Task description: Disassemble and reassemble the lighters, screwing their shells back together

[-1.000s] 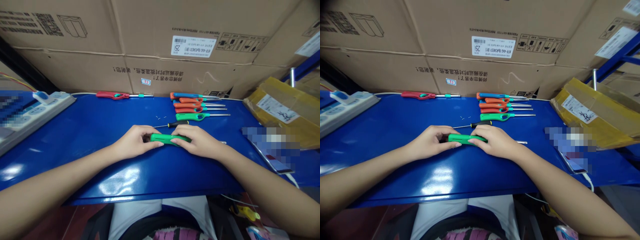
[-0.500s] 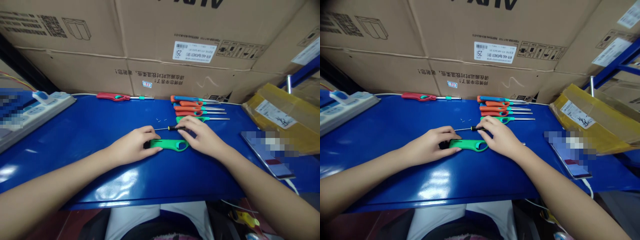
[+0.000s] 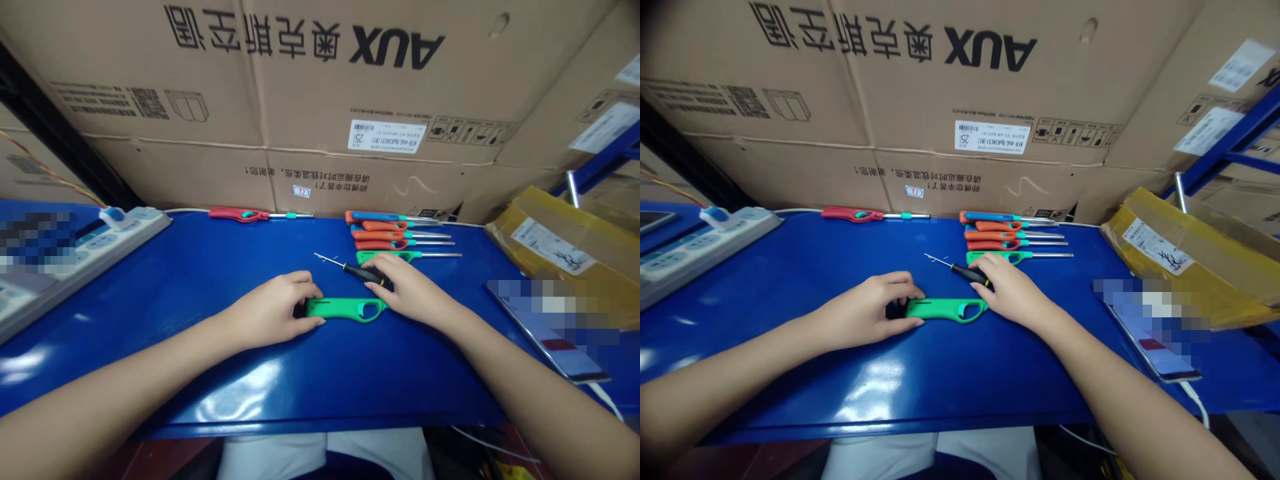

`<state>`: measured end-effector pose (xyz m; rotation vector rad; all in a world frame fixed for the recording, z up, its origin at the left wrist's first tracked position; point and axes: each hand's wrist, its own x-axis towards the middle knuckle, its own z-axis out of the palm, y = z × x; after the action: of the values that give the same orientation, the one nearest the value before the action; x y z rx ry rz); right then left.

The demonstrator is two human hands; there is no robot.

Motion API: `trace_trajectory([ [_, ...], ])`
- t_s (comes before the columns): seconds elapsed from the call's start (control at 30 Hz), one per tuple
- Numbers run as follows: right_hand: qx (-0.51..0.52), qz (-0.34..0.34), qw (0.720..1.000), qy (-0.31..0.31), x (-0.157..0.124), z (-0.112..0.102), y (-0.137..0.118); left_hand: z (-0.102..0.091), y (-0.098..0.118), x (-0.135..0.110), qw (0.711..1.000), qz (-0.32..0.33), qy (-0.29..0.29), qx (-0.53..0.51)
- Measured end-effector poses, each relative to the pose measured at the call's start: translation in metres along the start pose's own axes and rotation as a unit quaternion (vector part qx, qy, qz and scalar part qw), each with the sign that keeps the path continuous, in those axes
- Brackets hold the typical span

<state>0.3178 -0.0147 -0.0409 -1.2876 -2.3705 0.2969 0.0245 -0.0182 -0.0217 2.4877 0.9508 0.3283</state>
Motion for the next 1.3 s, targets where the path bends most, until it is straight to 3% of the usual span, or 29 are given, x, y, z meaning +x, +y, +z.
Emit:
trace_trajectory([
  [0.17,0.047,0.009,0.998,0.036,0.002,0.004,-0.001,0.001,0.001,0.000,1.000,-0.001,0.002,0.005],
  [0.4,0.124,0.045,0.980,0.147,0.007,0.003,-0.009,0.002,-0.002,0.003,1.000,0.005,0.011,-0.003],
  [0.53,0.202,0.108,0.950,0.214,0.009,0.000,-0.010,0.005,-0.006,0.004,0.999,0.022,0.022,-0.009],
  [0.7,0.323,0.172,0.889,0.276,0.011,-0.008,-0.013,0.009,-0.007,0.006,0.997,0.033,0.043,-0.048],
  [0.83,0.397,0.187,0.845,0.305,0.013,-0.014,-0.018,0.009,-0.008,0.009,0.992,0.001,0.094,-0.088],
  [1.03,0.423,0.209,0.831,0.294,0.012,-0.015,-0.021,0.003,-0.018,0.011,0.986,-0.031,0.165,-0.024],
  [1.1,0.416,0.218,0.838,0.277,0.011,-0.014,-0.022,-0.004,-0.021,0.011,0.988,-0.040,0.148,-0.002],
  [1.23,0.399,0.216,0.852,0.259,0.009,-0.013,-0.025,-0.019,-0.022,0.009,1.000,0.002,0.024,-0.020],
  [1.3,0.397,0.208,0.852,0.270,0.009,-0.014,-0.025,-0.021,-0.019,0.008,0.999,0.010,-0.004,-0.031],
])
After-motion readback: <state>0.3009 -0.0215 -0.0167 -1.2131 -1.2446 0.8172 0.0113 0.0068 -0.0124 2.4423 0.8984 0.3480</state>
